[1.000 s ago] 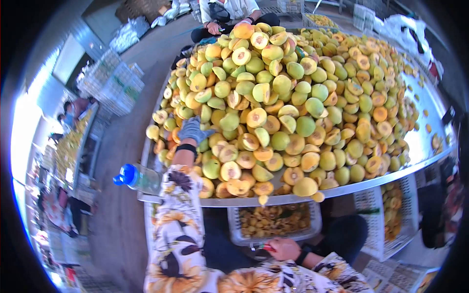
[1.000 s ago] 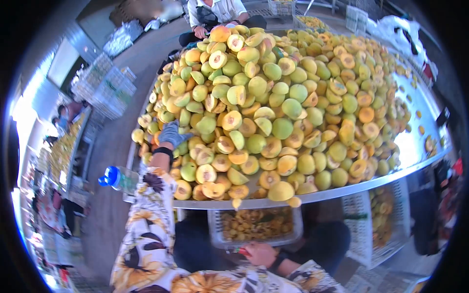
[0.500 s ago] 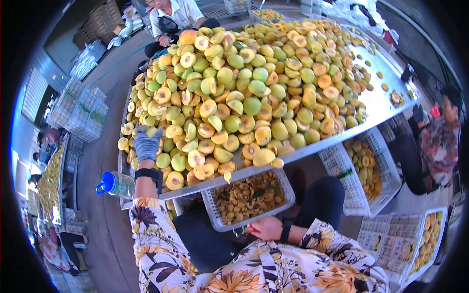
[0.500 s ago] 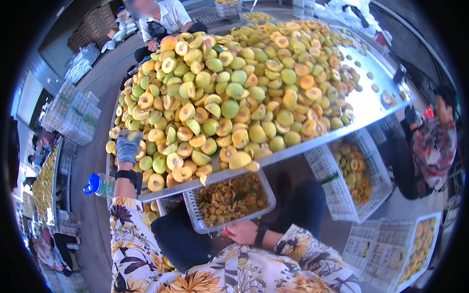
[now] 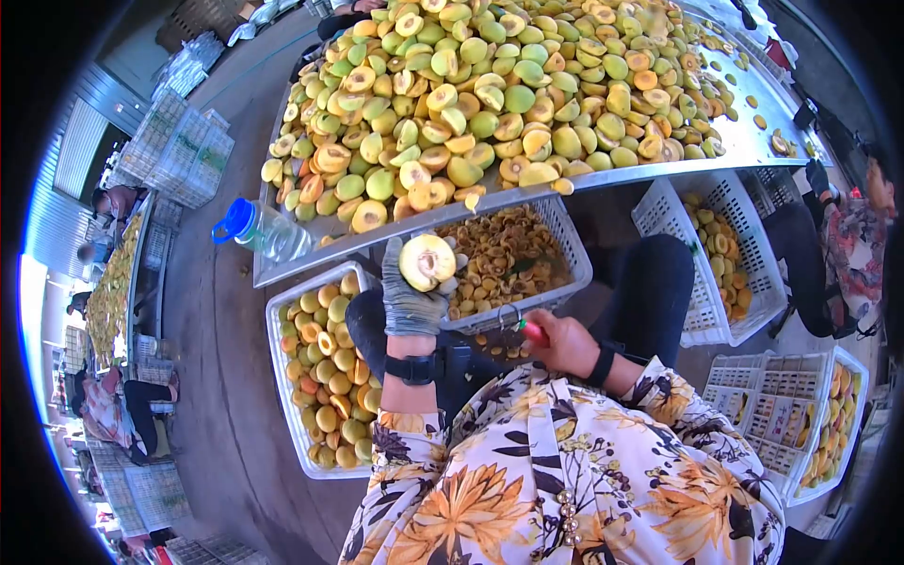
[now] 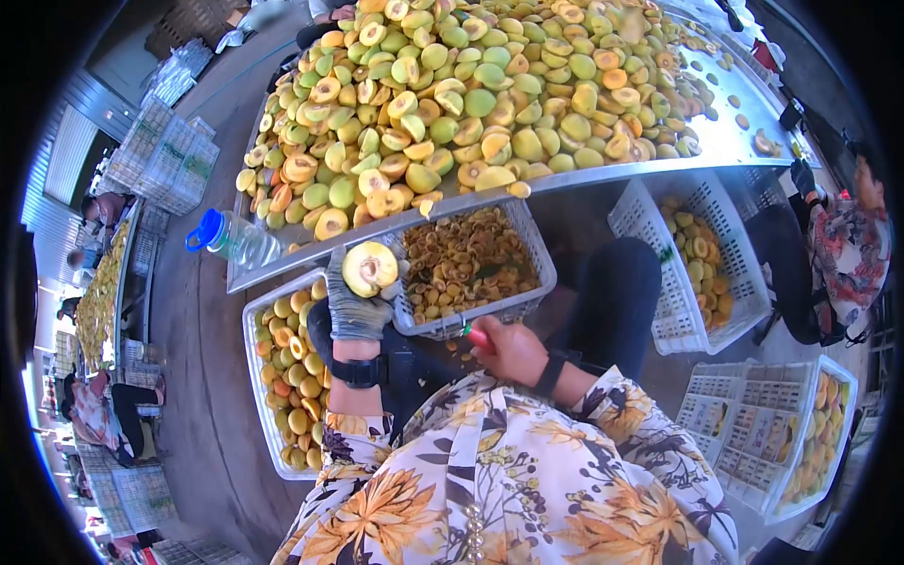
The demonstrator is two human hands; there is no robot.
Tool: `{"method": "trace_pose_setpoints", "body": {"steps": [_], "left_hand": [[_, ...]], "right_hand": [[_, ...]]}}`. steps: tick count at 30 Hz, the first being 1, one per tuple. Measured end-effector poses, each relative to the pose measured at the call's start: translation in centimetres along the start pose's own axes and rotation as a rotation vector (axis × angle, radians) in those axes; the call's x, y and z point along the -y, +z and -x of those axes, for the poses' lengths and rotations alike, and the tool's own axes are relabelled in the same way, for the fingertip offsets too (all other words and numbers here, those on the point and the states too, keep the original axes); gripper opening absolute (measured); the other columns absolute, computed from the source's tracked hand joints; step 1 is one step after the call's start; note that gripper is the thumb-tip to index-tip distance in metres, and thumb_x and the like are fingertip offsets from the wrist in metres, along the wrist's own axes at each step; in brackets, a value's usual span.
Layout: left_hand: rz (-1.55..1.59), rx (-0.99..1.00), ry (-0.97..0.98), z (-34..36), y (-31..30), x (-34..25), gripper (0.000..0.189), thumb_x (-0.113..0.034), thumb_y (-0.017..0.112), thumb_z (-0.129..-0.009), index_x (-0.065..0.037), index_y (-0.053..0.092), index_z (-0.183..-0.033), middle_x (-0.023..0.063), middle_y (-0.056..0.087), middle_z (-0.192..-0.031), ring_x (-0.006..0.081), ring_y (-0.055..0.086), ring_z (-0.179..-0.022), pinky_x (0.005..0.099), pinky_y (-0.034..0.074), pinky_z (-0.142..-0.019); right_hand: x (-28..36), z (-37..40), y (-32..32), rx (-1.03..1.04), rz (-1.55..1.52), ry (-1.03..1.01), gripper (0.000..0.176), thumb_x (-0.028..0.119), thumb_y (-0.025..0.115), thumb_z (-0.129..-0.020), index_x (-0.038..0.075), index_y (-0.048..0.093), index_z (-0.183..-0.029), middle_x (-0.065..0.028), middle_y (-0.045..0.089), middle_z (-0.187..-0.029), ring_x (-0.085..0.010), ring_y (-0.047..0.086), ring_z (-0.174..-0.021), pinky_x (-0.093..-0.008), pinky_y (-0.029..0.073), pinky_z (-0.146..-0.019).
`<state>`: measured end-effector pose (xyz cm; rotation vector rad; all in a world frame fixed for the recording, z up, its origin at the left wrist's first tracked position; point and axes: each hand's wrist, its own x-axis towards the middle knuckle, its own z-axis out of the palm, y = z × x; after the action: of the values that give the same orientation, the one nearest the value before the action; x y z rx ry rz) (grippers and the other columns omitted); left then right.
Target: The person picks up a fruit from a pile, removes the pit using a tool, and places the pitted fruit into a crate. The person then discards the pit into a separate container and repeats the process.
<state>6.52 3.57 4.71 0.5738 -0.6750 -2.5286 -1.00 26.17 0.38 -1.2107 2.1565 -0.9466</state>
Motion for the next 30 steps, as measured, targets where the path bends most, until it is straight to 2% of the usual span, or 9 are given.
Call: {"method": "trace_pose_setpoints", "body": {"steps": [3,7,14,18,21,24,26,28,30], "left_hand": [[0.057,0.037,-0.099,2.2,0.1,0.3,0.052,-0.050,0.049,-0.080,-0.003,0.054,-0.099,0.0155,0.062,-0.085,0.0326,0.062,-0.071,0.0308,0.050,-0.043],[0.019,0.047,-0.094,2.8,-1.4,1.5,0.051,-0.051,0.050,-0.079,-0.003,0.055,-0.096,0.0144,0.062,-0.081,0.0319,0.062,-0.070,0.0302,0.049,-0.042],[0.001,-0.153,-0.110,3.6,-2.9,3.4,0.047,-0.049,0.053,-0.078,-0.005,0.056,-0.093,0.0121,0.062,-0.077,0.0309,0.062,-0.066,0.0330,0.048,-0.042],[-0.041,-0.234,-0.111,4.4,-3.9,4.1,0.050,-0.051,0.049,-0.080,-0.003,0.055,-0.095,0.0140,0.061,-0.079,0.0326,0.061,-0.073,0.0308,0.047,-0.042],[-0.027,-0.258,-0.085,4.8,-3.0,4.1,0.051,-0.051,0.049,-0.080,-0.003,0.055,-0.095,0.0143,0.061,-0.079,0.0326,0.061,-0.074,0.0305,0.047,-0.041],[-0.025,-0.219,-0.113,4.2,-2.0,3.8,0.051,-0.051,0.049,-0.081,-0.003,0.055,-0.097,0.0141,0.062,-0.080,0.0317,0.062,-0.073,0.0293,0.047,-0.040],[-0.079,-0.142,-0.135,3.3,-2.1,3.9,0.051,-0.052,0.049,-0.081,-0.004,0.055,-0.097,0.0133,0.062,-0.081,0.0305,0.062,-0.073,0.0284,0.049,-0.041],[-0.104,-0.164,-0.161,2.2,-2.3,4.4,0.050,-0.051,0.049,-0.081,-0.004,0.056,-0.095,0.0127,0.062,-0.081,0.0296,0.063,-0.072,0.0277,0.049,-0.040],[-0.122,-0.190,-0.194,1.1,-2.3,5.2,0.044,-0.047,0.057,-0.078,-0.008,0.057,-0.097,0.0093,0.061,-0.078,0.0260,0.062,-0.065,0.0326,0.050,-0.043]], "right_hand": [[0.2,0.9,0.0,-0.020,0.003,0.002,0.037,0.023,0.063,-0.072,0.007,0.051,-0.103,-0.0190,0.060,-0.072,-0.0360,0.059,-0.069,-0.0425,0.046,-0.064],[0.6,1.4,-0.3,-0.050,0.006,0.030,0.041,0.024,0.064,-0.071,0.002,0.051,-0.102,-0.0212,0.060,-0.072,-0.0372,0.059,-0.069,-0.0420,0.046,-0.065],[0.1,1.8,-0.2,-0.031,-0.070,0.037,0.042,0.024,0.065,-0.070,-0.001,0.050,-0.101,-0.0222,0.059,-0.072,-0.0370,0.059,-0.070,-0.0402,0.047,-0.065],[-0.8,1.9,0.2,-0.093,-0.150,0.069,0.045,0.024,0.066,-0.071,-0.003,0.045,-0.099,-0.0231,0.058,-0.071,-0.0380,0.059,-0.069,-0.0406,0.047,-0.063],[-1.7,1.9,0.5,-0.227,-0.114,0.000,0.033,0.019,0.063,-0.072,-0.001,0.046,-0.093,-0.0219,0.057,-0.068,-0.0387,0.057,-0.066,-0.0407,0.046,-0.059],[-1.6,1.7,-0.4,-0.128,-0.099,0.094,0.028,0.017,0.060,-0.073,0.001,0.047,-0.093,-0.0209,0.058,-0.070,-0.0381,0.057,-0.066,-0.0412,0.046,-0.060],[-1.9,1.3,-0.2,-0.117,-0.115,0.043,0.027,0.019,0.062,-0.074,0.004,0.049,-0.093,-0.0197,0.058,-0.072,-0.0373,0.058,-0.066,-0.0415,0.047,-0.060],[-1.6,1.0,-0.1,-0.181,-0.081,-0.182,0.028,0.022,0.063,-0.075,0.005,0.049,-0.092,-0.0187,0.058,-0.070,-0.0366,0.058,-0.066,-0.0415,0.047,-0.058],[-0.9,0.1,-0.8,-0.125,-0.053,-0.174,0.031,0.025,0.064,-0.075,0.004,0.048,-0.093,-0.0179,0.058,-0.070,-0.0362,0.058,-0.066,-0.0406,0.047,-0.057]]}}
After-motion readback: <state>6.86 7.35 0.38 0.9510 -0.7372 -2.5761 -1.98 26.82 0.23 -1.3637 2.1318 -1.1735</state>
